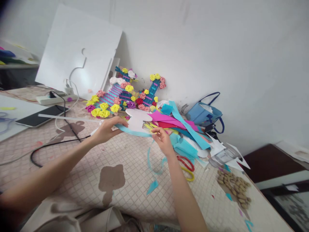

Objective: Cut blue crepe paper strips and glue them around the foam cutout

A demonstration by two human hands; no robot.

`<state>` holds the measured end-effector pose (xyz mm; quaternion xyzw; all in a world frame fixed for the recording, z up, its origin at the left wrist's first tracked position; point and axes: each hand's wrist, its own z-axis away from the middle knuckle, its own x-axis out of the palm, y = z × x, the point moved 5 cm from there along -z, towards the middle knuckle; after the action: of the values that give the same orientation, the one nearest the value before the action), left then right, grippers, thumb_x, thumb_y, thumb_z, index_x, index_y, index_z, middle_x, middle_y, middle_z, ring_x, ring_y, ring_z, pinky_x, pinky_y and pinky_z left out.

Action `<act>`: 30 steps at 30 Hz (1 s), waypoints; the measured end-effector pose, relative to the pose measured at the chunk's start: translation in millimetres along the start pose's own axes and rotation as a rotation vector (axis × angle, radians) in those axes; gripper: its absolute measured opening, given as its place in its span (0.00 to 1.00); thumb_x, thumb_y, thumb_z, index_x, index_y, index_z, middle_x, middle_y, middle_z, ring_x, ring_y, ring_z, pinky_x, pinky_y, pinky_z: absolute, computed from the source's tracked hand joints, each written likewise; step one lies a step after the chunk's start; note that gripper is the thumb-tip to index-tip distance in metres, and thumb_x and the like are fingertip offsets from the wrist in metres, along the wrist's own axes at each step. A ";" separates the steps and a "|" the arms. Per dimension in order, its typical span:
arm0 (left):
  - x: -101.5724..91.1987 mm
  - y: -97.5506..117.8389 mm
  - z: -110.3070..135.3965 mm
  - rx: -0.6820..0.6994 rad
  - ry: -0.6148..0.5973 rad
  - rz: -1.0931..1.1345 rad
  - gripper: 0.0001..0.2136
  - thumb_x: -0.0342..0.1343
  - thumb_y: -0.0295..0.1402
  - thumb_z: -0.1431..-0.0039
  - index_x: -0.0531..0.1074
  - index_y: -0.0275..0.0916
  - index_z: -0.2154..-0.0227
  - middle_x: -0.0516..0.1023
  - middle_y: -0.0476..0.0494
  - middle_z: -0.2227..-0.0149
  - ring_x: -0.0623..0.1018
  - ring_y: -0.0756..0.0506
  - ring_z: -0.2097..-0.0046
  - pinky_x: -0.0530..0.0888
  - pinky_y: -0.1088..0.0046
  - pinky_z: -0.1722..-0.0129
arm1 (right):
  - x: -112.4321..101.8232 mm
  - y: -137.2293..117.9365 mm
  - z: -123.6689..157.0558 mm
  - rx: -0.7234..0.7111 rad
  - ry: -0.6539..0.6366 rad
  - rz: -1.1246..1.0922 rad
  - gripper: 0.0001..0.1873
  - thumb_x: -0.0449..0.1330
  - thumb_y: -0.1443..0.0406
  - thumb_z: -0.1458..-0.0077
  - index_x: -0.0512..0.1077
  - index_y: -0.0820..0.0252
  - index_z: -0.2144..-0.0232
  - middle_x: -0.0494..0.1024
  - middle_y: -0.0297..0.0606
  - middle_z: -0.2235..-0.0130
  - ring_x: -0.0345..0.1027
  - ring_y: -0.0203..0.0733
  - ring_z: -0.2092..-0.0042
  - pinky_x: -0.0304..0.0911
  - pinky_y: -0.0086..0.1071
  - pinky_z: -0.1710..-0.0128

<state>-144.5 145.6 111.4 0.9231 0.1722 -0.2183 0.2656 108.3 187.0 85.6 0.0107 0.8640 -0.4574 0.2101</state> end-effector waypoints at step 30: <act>-9.0 -4.5 32.3 -0.085 -0.119 -0.011 0.34 0.65 0.38 0.50 0.58 0.45 0.41 0.62 0.36 0.40 0.60 0.37 0.38 0.60 0.54 0.40 | 43.5 -14.8 18.1 -0.283 0.166 0.195 0.16 0.55 0.65 0.43 0.74 0.50 0.53 0.76 0.39 0.50 0.67 0.49 0.46 0.58 0.49 0.43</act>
<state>-164.1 129.1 89.2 0.8955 0.1702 -0.2667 0.3130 71.9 156.4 72.1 0.1028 0.9289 -0.3065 0.1808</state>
